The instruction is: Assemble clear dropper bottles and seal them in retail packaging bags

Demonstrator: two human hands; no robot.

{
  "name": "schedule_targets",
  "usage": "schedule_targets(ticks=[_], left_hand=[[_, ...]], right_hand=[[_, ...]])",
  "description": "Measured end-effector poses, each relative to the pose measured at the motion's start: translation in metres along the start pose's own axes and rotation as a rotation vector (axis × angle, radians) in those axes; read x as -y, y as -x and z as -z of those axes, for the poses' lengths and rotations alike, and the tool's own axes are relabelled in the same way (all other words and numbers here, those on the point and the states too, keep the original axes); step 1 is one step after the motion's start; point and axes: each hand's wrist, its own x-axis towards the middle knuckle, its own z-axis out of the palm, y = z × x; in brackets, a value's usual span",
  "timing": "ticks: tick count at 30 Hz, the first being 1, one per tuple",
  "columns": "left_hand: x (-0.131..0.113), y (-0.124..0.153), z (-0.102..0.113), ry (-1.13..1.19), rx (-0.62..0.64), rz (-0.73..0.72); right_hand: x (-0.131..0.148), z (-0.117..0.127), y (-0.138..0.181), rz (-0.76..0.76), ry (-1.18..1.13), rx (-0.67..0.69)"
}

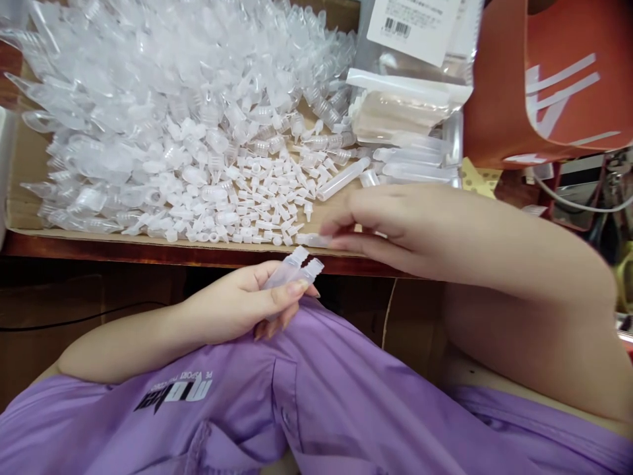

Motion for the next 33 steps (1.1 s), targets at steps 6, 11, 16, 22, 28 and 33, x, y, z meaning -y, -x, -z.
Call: schedule_targets(ticks=[6, 11, 16, 22, 28, 33], left_hand=[[-0.004, 0.0, -0.004, -0.133, -0.003, 0.027], [-0.003, -0.003, -0.006, -0.241, -0.044, -0.004], [-0.002, -0.003, -0.009, -0.289, -0.045, 0.043], [-0.002, -0.001, -0.014, -0.361, -0.13, 0.004], [0.001, 0.001, -0.009, -0.318, -0.14, 0.018], [0.0, 0.004, -0.006, -0.199, -0.099, 0.012]], right_hand=[[0.002, 0.007, 0.01, 0.258, -0.093, 0.086], [0.012, 0.002, 0.016, 0.136, -0.079, 0.09], [0.024, -0.003, 0.018, -0.026, -0.092, 0.129], [0.026, -0.008, 0.014, -0.005, -0.077, 0.141], [0.026, -0.013, 0.016, 0.03, -0.049, 0.114], [0.006, -0.003, 0.01, 0.001, -0.108, -0.005]])
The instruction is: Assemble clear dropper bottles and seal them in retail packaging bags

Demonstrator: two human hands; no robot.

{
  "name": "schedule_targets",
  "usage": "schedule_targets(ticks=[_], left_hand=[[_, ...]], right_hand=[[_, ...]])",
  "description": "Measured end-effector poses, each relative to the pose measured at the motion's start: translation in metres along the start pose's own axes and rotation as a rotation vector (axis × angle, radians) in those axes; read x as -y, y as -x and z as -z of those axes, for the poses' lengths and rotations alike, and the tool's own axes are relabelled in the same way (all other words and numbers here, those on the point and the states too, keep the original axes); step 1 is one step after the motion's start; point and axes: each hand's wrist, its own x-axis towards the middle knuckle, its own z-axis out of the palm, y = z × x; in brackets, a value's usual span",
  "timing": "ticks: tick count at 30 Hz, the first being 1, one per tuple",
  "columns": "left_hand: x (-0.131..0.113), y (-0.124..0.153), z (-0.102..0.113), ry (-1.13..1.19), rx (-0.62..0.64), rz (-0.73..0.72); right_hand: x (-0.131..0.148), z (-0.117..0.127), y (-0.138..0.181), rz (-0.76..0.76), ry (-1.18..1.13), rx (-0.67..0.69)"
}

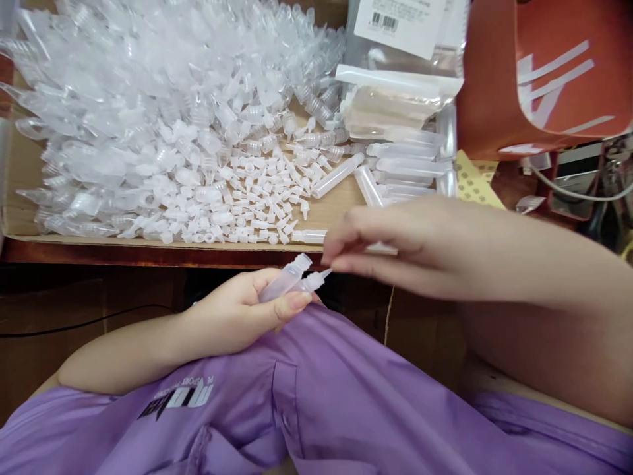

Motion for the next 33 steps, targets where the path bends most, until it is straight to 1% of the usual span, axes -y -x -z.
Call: schedule_targets(ticks=[2, 3, 5, 7, 8, 10, 12, 15, 16, 18, 20, 22, 24, 26, 28, 31, 33], left_hand=[[-0.001, 0.0, 0.001, 0.045, 0.051, 0.009], [-0.001, -0.001, 0.002, 0.061, 0.075, 0.018], [-0.001, -0.002, 0.003, 0.089, 0.119, 0.039], [-0.001, -0.003, 0.004, 0.111, 0.149, 0.047], [-0.001, -0.003, 0.004, 0.123, 0.157, 0.046], [-0.001, -0.004, 0.005, 0.138, 0.163, 0.04], [0.0, -0.004, 0.006, 0.125, 0.169, 0.042], [0.0, -0.005, 0.007, 0.073, 0.162, 0.063], [-0.001, -0.005, 0.007, 0.056, 0.153, 0.066], [-0.003, -0.004, 0.007, 0.032, 0.145, 0.06], [-0.005, -0.004, 0.006, 0.015, 0.156, 0.053], [-0.007, -0.003, 0.006, -0.001, 0.16, 0.053], [-0.008, -0.002, 0.005, -0.025, 0.137, 0.035], [-0.009, -0.002, 0.005, -0.059, 0.113, -0.005], [-0.01, -0.003, 0.004, -0.114, 0.116, -0.044], [-0.011, -0.003, 0.002, -0.248, 0.151, -0.082], [-0.01, -0.003, 0.001, -0.33, 0.125, -0.086]], right_hand=[[-0.01, 0.001, -0.009, -0.052, 0.199, -0.085], [-0.014, 0.0, -0.014, -0.084, 0.302, -0.097], [-0.018, -0.004, -0.024, -0.09, 0.423, -0.032], [-0.017, -0.009, -0.031, -0.03, 0.468, 0.057], [-0.015, -0.011, -0.033, -0.004, 0.491, 0.072], [-0.011, -0.015, -0.035, 0.01, 0.542, 0.068], [-0.008, -0.016, -0.036, -0.01, 0.583, 0.057], [-0.007, -0.016, -0.035, -0.044, 0.581, 0.023], [-0.007, -0.015, -0.033, -0.051, 0.551, -0.011], [-0.008, -0.014, -0.028, -0.039, 0.423, -0.122], [-0.007, -0.014, -0.02, 0.001, 0.211, -0.252], [-0.005, -0.016, -0.011, 0.073, -0.031, -0.312], [-0.003, -0.02, -0.002, 0.119, -0.214, -0.295], [-0.001, -0.023, 0.004, 0.132, -0.326, -0.26], [-0.001, -0.026, 0.008, 0.109, -0.414, -0.231], [-0.001, -0.029, 0.013, 0.059, -0.561, -0.181], [0.001, -0.033, 0.014, -0.006, -0.676, -0.196]])
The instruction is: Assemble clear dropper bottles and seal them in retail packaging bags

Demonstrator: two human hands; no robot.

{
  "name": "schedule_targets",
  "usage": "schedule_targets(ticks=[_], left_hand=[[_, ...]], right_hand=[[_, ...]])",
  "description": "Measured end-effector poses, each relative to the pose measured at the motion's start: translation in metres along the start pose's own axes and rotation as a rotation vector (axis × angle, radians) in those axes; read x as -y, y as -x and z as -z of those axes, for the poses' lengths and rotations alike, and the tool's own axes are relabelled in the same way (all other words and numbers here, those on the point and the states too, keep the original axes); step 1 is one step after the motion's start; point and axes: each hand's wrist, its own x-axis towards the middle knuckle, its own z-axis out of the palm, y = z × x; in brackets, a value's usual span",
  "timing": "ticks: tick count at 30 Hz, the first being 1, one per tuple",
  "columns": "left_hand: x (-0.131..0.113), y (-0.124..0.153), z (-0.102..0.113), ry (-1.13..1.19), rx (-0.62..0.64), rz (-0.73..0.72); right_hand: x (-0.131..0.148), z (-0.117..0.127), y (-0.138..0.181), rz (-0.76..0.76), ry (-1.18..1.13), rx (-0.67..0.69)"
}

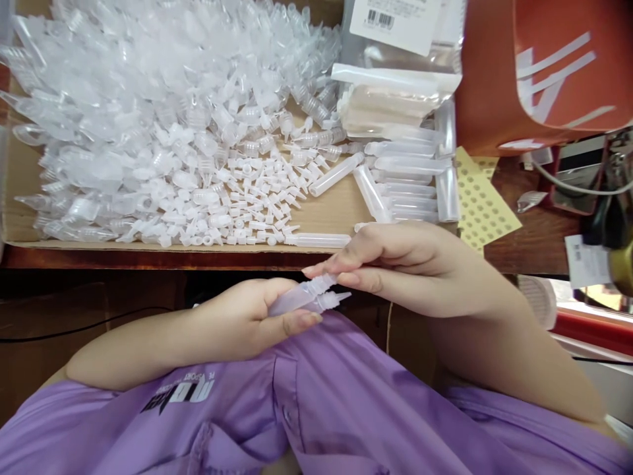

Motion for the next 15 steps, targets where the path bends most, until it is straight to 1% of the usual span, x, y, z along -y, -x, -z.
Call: schedule_targets(ticks=[2, 3, 5, 8, 11, 15], left_hand=[[0.0, 0.0, -0.002, -0.048, -0.064, 0.015], [0.0, 0.0, -0.003, -0.076, -0.094, 0.014], [0.0, 0.001, -0.005, -0.153, -0.115, -0.014], [0.001, 0.002, -0.007, -0.265, -0.109, -0.068], [0.002, 0.002, -0.009, -0.307, -0.122, -0.064], [0.005, 0.0, -0.011, -0.351, -0.112, -0.072]], right_hand=[[0.0, -0.005, 0.003, -0.061, -0.097, -0.092], [0.0, -0.007, 0.004, -0.08, -0.11, -0.133], [0.002, -0.01, 0.007, -0.089, -0.055, -0.177], [0.007, -0.013, 0.01, -0.099, 0.087, -0.18], [0.009, -0.015, 0.013, -0.125, 0.107, -0.154], [0.008, -0.017, 0.013, -0.099, 0.132, -0.125]])
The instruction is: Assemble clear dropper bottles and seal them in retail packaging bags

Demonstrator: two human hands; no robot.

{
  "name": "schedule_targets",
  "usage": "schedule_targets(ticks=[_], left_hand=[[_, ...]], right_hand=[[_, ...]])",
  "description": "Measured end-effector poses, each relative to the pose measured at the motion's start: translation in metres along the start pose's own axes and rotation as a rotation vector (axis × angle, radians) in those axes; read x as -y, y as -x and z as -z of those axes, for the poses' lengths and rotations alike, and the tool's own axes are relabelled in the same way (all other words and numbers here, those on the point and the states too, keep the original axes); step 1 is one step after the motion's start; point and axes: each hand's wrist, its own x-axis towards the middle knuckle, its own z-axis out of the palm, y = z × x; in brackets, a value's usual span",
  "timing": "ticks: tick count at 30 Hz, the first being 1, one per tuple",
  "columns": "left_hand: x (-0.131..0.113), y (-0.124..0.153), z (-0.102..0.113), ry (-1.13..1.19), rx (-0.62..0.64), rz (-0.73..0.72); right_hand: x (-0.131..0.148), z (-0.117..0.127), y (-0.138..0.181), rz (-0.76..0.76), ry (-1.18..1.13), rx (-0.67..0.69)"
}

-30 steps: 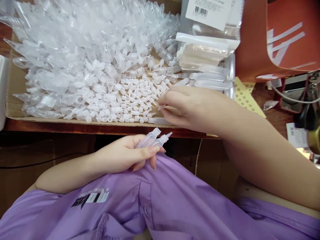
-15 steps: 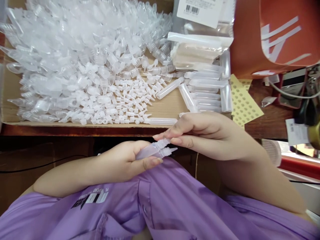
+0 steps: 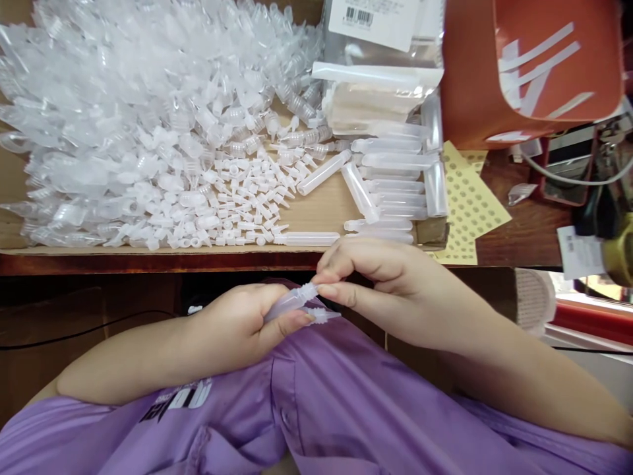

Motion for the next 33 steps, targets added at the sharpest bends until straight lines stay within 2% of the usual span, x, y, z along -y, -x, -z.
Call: schedule_targets(ticks=[3, 7, 9, 12, 13, 15, 17, 19, 23, 26, 28, 33], left_hand=[[-0.002, -0.001, 0.0, 0.087, -0.019, 0.045], [-0.007, -0.002, 0.005, 0.358, -0.026, 0.111], [-0.008, -0.002, 0.008, 0.5, -0.017, 0.107], [-0.006, -0.002, 0.01, 0.659, 0.021, 0.115], [-0.005, -0.002, 0.009, 0.692, 0.043, 0.117], [-0.002, -0.001, 0.009, 0.738, 0.08, 0.118], [0.002, 0.0, 0.01, 0.76, 0.092, 0.113], [0.005, 0.002, 0.011, 0.761, 0.089, 0.11], [0.009, 0.005, 0.015, 0.765, 0.072, 0.092], [0.01, 0.006, 0.017, 0.802, 0.058, 0.074], [0.009, 0.007, 0.018, 0.809, 0.044, 0.074], [0.009, 0.007, 0.023, 0.713, 0.035, 0.059]], right_hand=[[0.0, 0.003, -0.003, -0.018, -0.031, 0.021], [0.005, 0.018, -0.013, -0.041, -0.08, 0.1], [0.01, 0.027, -0.024, -0.007, 0.118, -0.009], [0.019, 0.037, -0.053, -0.012, 0.64, -0.251], [0.021, 0.039, -0.064, -0.04, 0.797, -0.247], [0.023, 0.039, -0.087, -0.086, 0.998, -0.123], [0.023, 0.037, -0.105, -0.085, 1.093, 0.026], [0.021, 0.033, -0.117, -0.093, 1.147, 0.108], [0.011, 0.027, -0.121, -0.135, 1.146, 0.071], [0.006, 0.03, -0.109, -0.11, 1.059, -0.045], [0.007, 0.036, -0.094, -0.077, 0.924, -0.07], [0.014, 0.05, -0.05, 0.322, 0.512, 0.211]])
